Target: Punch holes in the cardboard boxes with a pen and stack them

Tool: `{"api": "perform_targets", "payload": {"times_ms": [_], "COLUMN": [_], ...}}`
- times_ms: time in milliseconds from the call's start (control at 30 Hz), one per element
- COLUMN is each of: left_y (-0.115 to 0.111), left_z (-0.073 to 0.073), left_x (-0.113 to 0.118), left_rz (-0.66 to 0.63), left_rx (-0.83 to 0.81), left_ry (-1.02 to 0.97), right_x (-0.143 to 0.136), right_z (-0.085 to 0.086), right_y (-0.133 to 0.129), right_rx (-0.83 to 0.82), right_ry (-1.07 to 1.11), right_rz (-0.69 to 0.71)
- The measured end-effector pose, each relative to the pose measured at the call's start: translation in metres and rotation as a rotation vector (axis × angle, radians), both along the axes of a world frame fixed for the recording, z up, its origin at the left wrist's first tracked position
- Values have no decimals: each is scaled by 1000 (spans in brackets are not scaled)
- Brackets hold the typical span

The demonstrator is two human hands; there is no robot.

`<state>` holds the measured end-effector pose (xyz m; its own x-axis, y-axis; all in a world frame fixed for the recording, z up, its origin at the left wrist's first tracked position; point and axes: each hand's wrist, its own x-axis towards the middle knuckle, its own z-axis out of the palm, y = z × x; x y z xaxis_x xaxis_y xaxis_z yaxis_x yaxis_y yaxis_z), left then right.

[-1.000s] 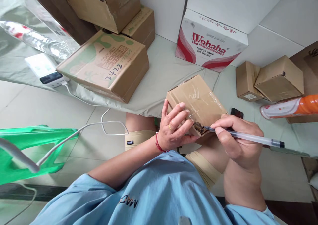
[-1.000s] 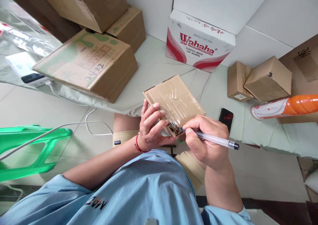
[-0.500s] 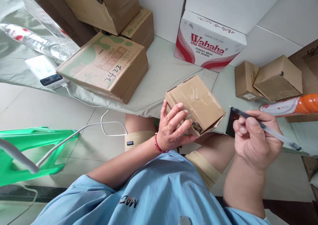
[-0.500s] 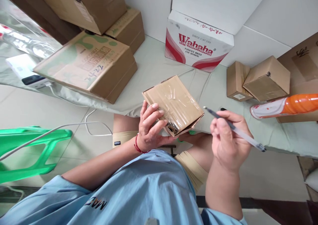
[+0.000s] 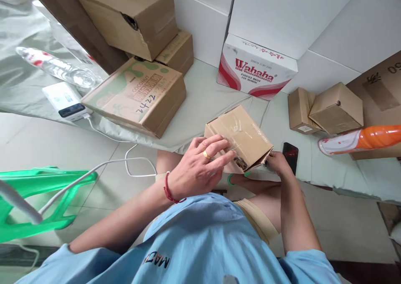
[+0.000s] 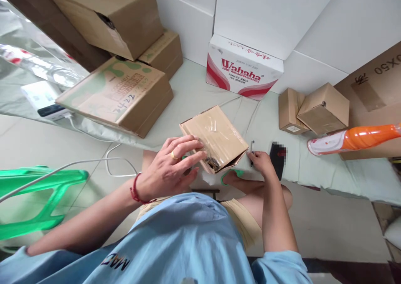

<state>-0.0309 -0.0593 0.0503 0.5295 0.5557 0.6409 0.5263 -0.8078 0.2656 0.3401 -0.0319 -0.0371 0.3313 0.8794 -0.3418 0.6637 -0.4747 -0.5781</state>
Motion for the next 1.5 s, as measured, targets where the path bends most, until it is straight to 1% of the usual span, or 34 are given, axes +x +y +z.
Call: {"api": "perform_targets", "payload": {"times_ms": [100,167,267,333,400,433,500,600,667,733,833,967,1033,1133,1267,1333,1400,1500], "left_y": [12,25,43,48,43,37,22,1,-6,-9,-8,0,9,25,55,79,110,162], "left_z": [25,41,60,64,60,55,40,14,2,-4,-7,-13,-17,-21,-21,-21,-21,-24], "left_x": [-15,-20,-18,-9,5,12,25,36,38,39,41,47,50,52,49,49,55,74], "left_rz": [-31,-78,-117,-69,24,75,170,266,305,303,270,308,304,269,168,100,42,7], "left_rx": [-9,-32,-83,-108,-136,-157,-208,-249,-260,-270,-267,-300,-326,-293,-253,-254,-241,-191], "left_ry": [135,242,329,276,144,65,-83,-211,-258,-274,-242,-222,-230,-240,-246,-253,-263,-277], "right_x": [4,11,25,35,42,45,47,46,44,42,41,46,48,50,47,48,51,56], "right_z": [-3,0,7,9,6,3,-7,-21,-27,-29,-31,-33,-34,-34,-32,-29,-27,-24], "right_y": [9,7,-9,-26,-44,-53,-66,-74,-74,-72,-70,-73,-75,-79,-80,-77,-74,-71], "right_rx": [33,75,163,218,217,195,136,92,89,85,67,91,100,100,89,26,-42,-63], "right_ry": [-66,-125,-249,-347,-446,-478,-497,-475,-495,-527,-560,-559,-550,-532,-505,-500,-493,-480], "right_rz": [-24,-64,-177,-268,-338,-358,-364,-298,-241,-212,-216,-213,-210,-220,-308,-336,-337,-318]}}
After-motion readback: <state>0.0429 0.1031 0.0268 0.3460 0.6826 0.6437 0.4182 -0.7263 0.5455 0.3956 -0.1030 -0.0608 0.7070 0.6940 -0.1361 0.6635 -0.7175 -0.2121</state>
